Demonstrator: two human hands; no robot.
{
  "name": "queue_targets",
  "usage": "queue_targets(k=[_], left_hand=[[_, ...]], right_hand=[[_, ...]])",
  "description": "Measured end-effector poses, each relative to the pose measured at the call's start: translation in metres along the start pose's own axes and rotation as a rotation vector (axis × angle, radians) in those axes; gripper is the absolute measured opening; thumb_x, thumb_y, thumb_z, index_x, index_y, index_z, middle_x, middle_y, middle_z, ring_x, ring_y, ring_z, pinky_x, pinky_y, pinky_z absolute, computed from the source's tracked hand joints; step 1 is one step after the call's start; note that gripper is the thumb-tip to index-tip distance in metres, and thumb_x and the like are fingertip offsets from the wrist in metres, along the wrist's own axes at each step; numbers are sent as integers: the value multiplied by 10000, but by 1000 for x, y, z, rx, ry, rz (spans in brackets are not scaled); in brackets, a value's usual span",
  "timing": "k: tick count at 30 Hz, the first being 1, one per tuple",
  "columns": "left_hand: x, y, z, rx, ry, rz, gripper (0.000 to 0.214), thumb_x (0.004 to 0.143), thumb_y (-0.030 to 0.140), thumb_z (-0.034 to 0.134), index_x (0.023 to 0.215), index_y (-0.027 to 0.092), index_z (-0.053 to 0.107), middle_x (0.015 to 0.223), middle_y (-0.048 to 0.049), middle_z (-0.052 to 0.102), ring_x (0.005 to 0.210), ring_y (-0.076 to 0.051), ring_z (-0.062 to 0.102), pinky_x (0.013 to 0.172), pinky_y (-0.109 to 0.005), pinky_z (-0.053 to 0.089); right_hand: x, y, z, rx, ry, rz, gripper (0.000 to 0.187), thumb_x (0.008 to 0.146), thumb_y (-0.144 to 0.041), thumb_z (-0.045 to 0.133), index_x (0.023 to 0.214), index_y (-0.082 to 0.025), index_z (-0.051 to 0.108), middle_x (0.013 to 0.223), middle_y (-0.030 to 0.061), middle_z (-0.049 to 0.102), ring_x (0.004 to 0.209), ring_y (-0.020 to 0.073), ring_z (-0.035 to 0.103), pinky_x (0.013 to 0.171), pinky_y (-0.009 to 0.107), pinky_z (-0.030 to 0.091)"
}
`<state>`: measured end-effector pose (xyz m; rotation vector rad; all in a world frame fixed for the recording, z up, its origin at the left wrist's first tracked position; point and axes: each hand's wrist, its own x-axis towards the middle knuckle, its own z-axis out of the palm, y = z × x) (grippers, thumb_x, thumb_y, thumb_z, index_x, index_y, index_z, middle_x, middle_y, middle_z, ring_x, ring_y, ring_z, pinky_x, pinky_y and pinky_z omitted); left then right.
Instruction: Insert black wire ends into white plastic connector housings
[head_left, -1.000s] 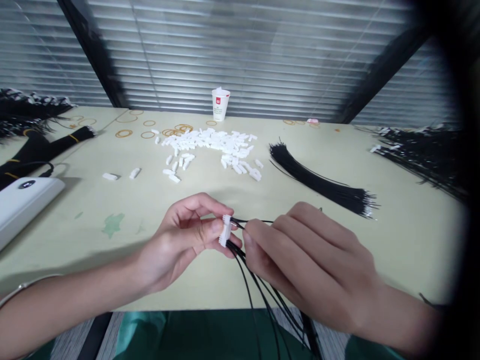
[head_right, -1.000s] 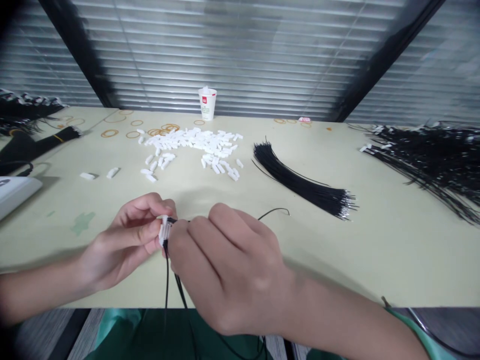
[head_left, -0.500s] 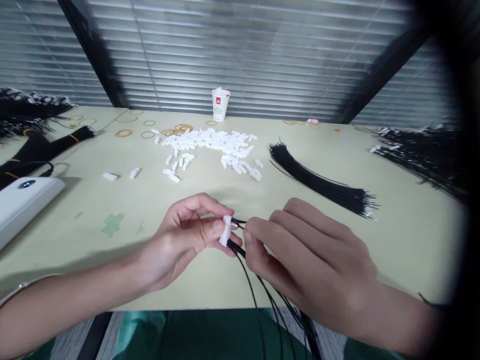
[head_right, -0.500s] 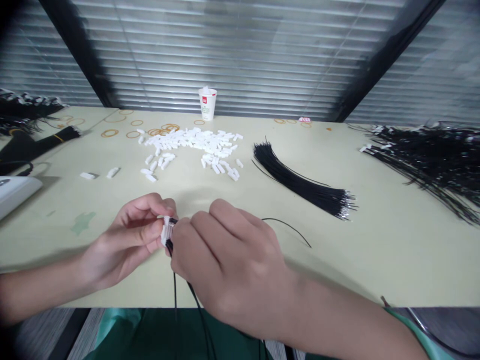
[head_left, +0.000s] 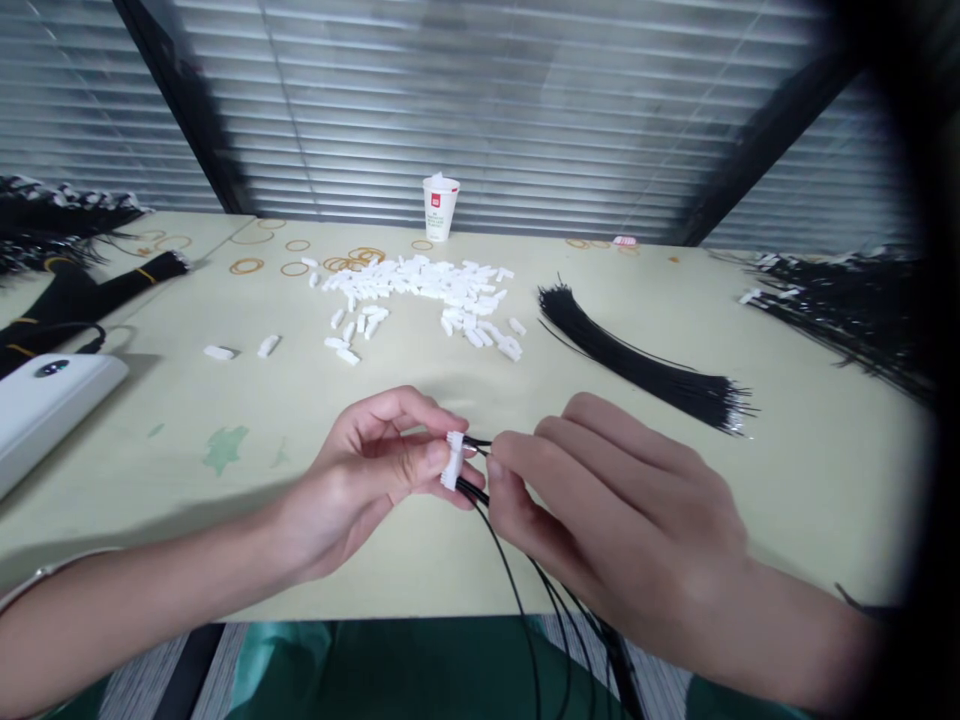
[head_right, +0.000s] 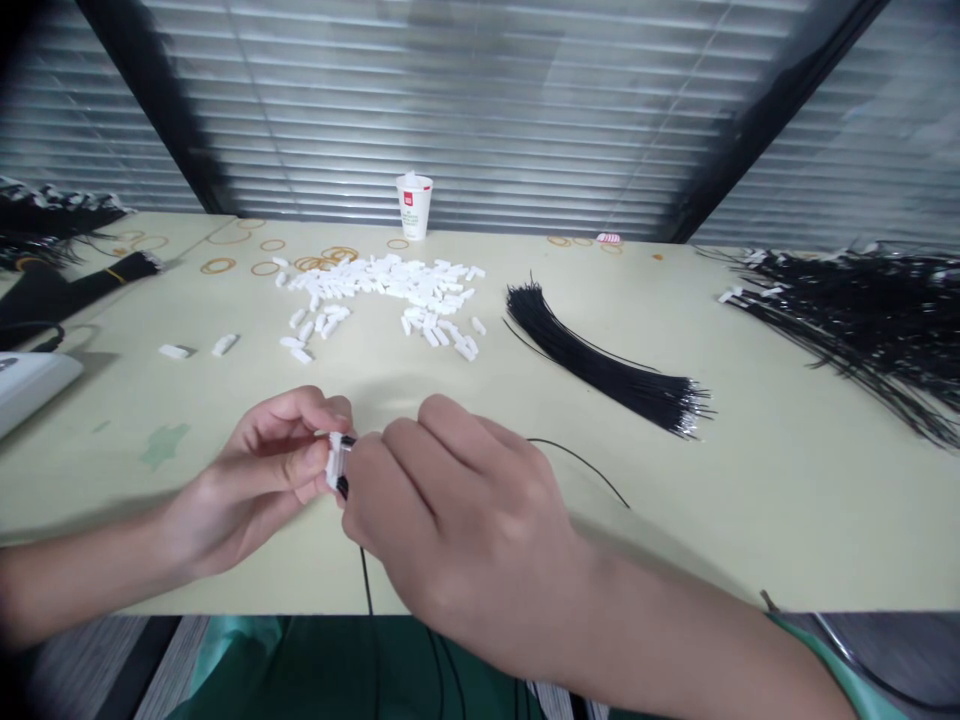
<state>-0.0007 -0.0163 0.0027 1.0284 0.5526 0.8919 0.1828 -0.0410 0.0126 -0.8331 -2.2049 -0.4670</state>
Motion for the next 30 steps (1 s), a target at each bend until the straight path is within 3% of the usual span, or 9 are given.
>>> queue_targets(k=[11,21,30], left_hand=[[0,0,-1,-9,16,-9,106,794,71,599,820,160,649,728,3,647,668,-96,621,643,-193,551],[4,-1,-4,30,19,-22,73,794,91,613,818,155,639,748,5,648,689,-91,617,667,-202,550],[6,-2,-6,101,44,-18,46,764,104,645,778,148,652,734,-7,637,683,-106,610,661,-221,539]], right_hand=[[1,2,2,38,8,-21,230,802,-118,546,584,-165,491,543,-3,447,553,112,318,504,261,322],[-2,7,6,194,-122,0,150,757,0,485,722,-133,544,635,10,499,593,116,335,539,266,317],[-3,6,14,161,-118,19,160,783,-25,457,681,-138,508,604,8,464,570,117,316,520,260,293]])
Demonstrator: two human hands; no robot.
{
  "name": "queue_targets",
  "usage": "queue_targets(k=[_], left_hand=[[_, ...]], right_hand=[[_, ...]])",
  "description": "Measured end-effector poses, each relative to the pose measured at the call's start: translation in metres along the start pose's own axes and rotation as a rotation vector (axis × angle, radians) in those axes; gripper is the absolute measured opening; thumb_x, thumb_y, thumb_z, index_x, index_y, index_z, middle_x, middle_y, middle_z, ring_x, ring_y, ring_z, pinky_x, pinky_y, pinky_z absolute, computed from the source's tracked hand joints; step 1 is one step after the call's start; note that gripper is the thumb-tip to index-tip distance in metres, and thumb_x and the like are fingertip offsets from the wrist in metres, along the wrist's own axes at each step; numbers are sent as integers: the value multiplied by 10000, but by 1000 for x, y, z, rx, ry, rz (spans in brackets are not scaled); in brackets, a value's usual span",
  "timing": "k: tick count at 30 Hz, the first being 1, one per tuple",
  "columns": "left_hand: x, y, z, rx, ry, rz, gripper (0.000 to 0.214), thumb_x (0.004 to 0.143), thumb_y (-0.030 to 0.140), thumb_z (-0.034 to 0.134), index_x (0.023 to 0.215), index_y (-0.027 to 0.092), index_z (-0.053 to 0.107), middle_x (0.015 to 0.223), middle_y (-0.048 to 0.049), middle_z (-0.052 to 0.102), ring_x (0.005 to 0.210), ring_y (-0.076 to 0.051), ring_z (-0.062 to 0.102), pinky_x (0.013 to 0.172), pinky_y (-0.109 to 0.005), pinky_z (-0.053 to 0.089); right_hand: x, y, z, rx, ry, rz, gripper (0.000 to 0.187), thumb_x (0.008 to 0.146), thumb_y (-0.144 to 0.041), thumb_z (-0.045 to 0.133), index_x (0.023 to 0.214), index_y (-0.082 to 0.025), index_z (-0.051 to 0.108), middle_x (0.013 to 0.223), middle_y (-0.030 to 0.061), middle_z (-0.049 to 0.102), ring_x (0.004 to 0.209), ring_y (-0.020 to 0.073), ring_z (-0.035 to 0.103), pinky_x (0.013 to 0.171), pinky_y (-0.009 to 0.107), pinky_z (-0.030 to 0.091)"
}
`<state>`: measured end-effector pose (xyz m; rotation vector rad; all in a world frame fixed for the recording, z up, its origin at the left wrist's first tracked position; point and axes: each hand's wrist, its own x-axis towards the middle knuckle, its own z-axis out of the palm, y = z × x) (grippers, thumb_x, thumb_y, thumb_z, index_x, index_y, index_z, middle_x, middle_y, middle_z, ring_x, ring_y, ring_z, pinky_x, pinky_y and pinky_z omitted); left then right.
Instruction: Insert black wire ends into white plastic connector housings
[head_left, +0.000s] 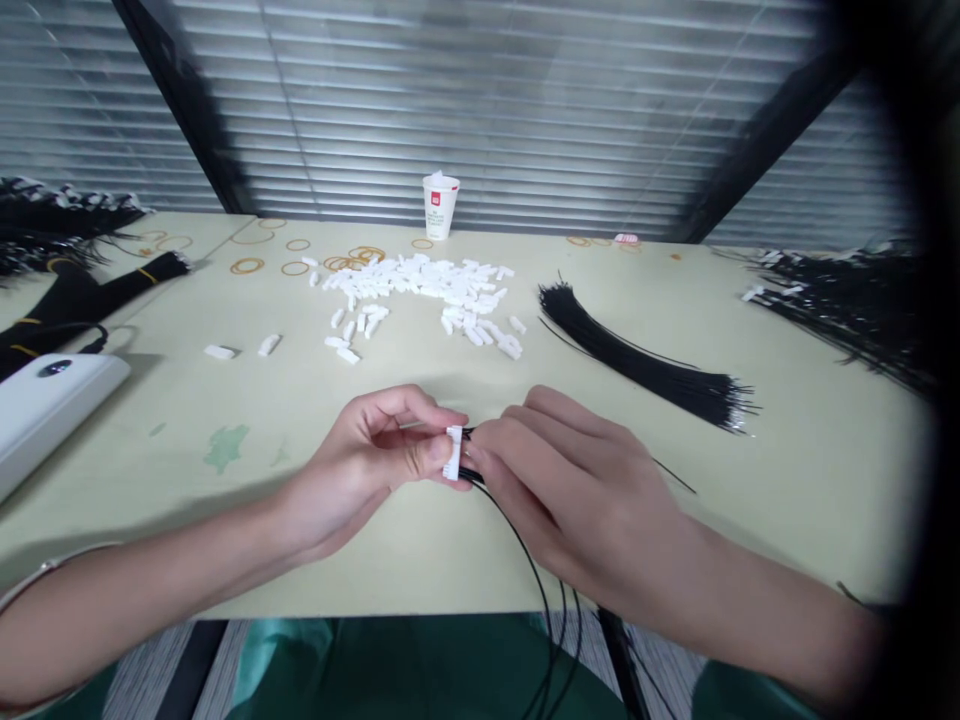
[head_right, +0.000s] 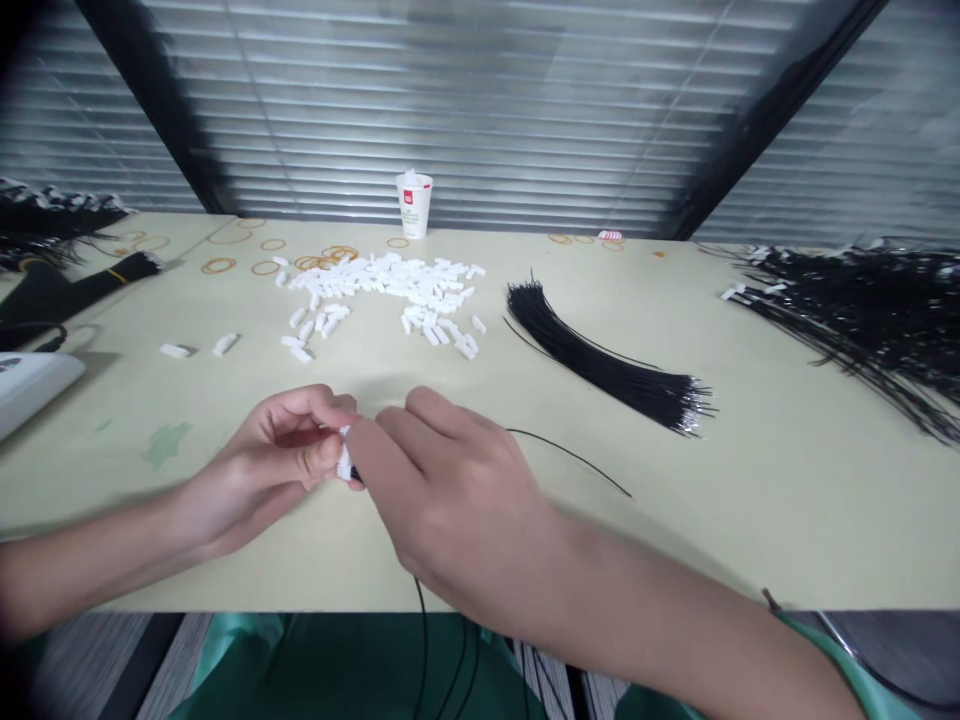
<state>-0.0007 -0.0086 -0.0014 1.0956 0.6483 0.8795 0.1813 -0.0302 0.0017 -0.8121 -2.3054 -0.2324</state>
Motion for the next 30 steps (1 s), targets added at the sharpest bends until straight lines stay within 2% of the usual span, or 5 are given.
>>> queue_targets(k=[7,13,23,26,30], left_hand=[[4,-1,-1,38,144,29,91,789,94,604,854,148,638,783,-23,604,743,-103,582,689,-183,506],[6,0,-3,-1,151,9,94,809,113,575,876,158,623,752,-20,582,737,-109,571,637,-165,467],[5,1,1,-78,68,-100,167,822,85,546,950,144,636,901,-35,578,636,-56,494,578,-142,419],[5,1,3,-86,69,-133,150,833,90,535,928,130,645,894,-51,597,625,-58,489,559,-142,406],[7,-4,-3,-41,65,-185,164,857,149,539,997,151,625,946,-65,600,679,-72,501,580,-148,398]], right_hand=[[3,6,6,-232,84,109,138,839,-256,524,798,-126,500,740,61,538,699,172,468,578,280,385],[4,19,1,-177,-128,151,80,841,-173,497,881,-126,549,815,86,579,813,202,528,684,309,422],[9,51,-40,1068,-623,506,218,914,-332,413,799,-173,507,485,-76,377,384,39,408,399,156,321],[10,58,-32,1450,-560,661,270,922,-347,379,721,-175,434,459,-92,267,307,26,277,324,160,236],[12,62,-22,1552,-438,696,225,920,-306,330,875,-172,505,473,-92,223,294,33,167,305,186,203]])
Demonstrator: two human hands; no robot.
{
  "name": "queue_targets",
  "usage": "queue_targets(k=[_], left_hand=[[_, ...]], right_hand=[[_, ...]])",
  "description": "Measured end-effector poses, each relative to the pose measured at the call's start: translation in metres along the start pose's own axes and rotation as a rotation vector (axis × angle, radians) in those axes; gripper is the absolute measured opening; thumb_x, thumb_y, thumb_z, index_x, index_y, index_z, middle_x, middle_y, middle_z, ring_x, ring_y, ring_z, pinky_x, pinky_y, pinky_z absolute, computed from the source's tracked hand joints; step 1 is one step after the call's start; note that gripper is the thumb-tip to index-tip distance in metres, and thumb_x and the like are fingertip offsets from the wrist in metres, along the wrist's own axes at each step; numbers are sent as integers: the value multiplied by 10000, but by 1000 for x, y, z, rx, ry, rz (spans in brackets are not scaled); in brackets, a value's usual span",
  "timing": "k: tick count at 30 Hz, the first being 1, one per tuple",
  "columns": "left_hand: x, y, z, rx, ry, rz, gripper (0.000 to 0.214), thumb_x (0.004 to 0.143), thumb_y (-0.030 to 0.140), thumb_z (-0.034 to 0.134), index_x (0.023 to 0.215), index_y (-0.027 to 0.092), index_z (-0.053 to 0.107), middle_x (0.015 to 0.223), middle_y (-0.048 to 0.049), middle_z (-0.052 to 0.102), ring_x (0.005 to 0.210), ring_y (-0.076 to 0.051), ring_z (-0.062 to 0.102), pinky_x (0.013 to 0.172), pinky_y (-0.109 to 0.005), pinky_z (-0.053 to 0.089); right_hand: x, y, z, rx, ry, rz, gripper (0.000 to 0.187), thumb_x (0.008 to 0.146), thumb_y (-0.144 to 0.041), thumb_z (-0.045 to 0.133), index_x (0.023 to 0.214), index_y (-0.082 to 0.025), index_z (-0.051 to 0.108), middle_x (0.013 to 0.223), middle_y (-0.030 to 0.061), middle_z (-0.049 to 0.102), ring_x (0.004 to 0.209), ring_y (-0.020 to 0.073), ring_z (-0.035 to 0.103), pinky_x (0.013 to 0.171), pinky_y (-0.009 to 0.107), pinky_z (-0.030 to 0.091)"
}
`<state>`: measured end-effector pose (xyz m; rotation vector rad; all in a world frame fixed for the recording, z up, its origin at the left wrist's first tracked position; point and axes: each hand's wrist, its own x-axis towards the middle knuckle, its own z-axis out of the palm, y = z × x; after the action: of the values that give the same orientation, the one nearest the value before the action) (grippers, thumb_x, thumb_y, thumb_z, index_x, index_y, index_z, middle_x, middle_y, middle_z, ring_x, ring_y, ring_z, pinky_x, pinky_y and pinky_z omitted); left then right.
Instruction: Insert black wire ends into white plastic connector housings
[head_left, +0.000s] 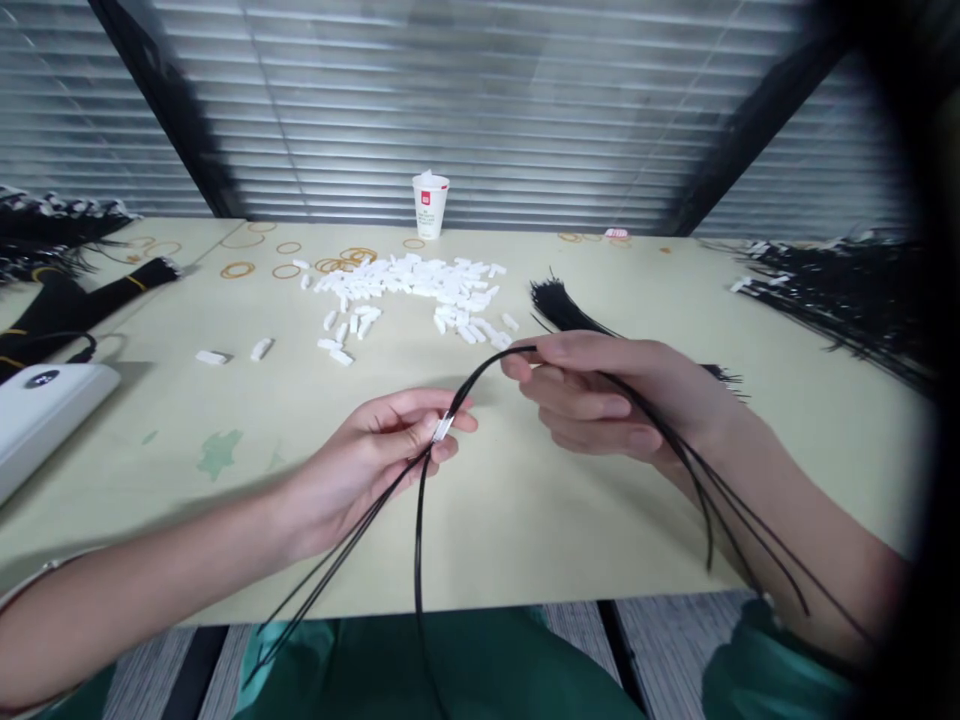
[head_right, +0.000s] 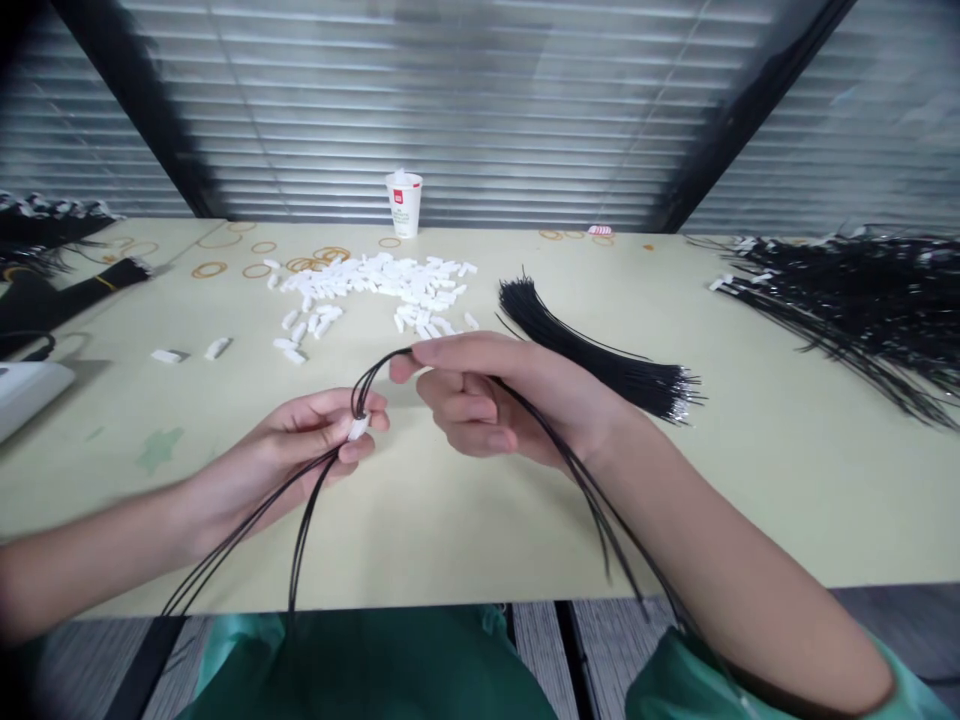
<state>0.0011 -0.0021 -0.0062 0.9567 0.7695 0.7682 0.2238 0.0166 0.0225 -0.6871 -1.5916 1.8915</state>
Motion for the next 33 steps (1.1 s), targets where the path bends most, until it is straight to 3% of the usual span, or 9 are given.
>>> queue_targets(k=[3,6,10,15,19,21,23,28,33], left_hand=[[1,-3,-4,67,-19,-17,166,858,187,552,1002,162,631,965,-56,595,711,-66,498,634,-148,395],[1,-3,-3,117,-57,-13,156,869,197,536,984,169,638,957,-42,594,695,-59,490,651,-158,389],[-3,-2,2,121,-107,-20,139,867,163,533,946,143,645,895,-35,601,668,-57,500,641,-164,394],[-5,-6,4,81,-196,-74,131,872,138,512,959,132,609,920,-55,604,657,-72,540,604,-186,394],[-2,-6,7,60,-227,-54,171,867,138,513,1033,170,491,916,-82,627,620,-102,569,537,-197,362],[-2,-4,9,49,-161,-54,154,864,127,514,1004,170,466,895,-77,631,625,-99,568,552,-196,373],[-2,-1,9,21,-76,-63,126,868,108,494,974,166,459,877,-64,628,644,-94,570,599,-198,403],[-2,-1,5,-52,1,-48,149,857,94,499,980,171,468,881,-54,635,665,-105,604,654,-200,457],[-2,-2,5,-40,35,-74,138,836,94,517,964,142,538,854,-54,629,630,-104,611,632,-185,482]], right_hand=[[3,1,-4,-98,50,-97,333,915,-271,262,1044,-174,553,512,-67,237,341,53,194,355,209,268],[6,3,-8,-154,118,-143,451,922,-309,184,1125,-179,565,585,-22,394,440,75,344,446,231,363],[12,6,-6,26,147,-152,552,918,-435,113,1160,-230,565,915,38,603,745,135,569,673,308,477],[22,15,-2,277,156,-142,570,898,-479,93,1213,-250,509,1234,6,542,1114,178,515,898,351,443],[34,30,-1,331,11,-85,566,894,-480,140,1228,-187,491,1304,56,494,1177,188,482,970,357,400],[38,38,-1,181,-17,-62,501,898,-444,222,1209,-176,507,1283,71,511,1149,183,507,974,342,394],[40,45,-4,-116,60,-75,405,892,-382,320,1170,-180,533,1217,68,558,1087,164,546,936,306,418],[40,53,-38,-1402,646,-106,301,897,-244,347,1071,-206,590,1068,54,610,990,182,537,851,312,402],[39,58,-90,-1658,865,46,283,862,-204,375,897,-93,633,1010,186,567,967,296,468,769,393,349]])
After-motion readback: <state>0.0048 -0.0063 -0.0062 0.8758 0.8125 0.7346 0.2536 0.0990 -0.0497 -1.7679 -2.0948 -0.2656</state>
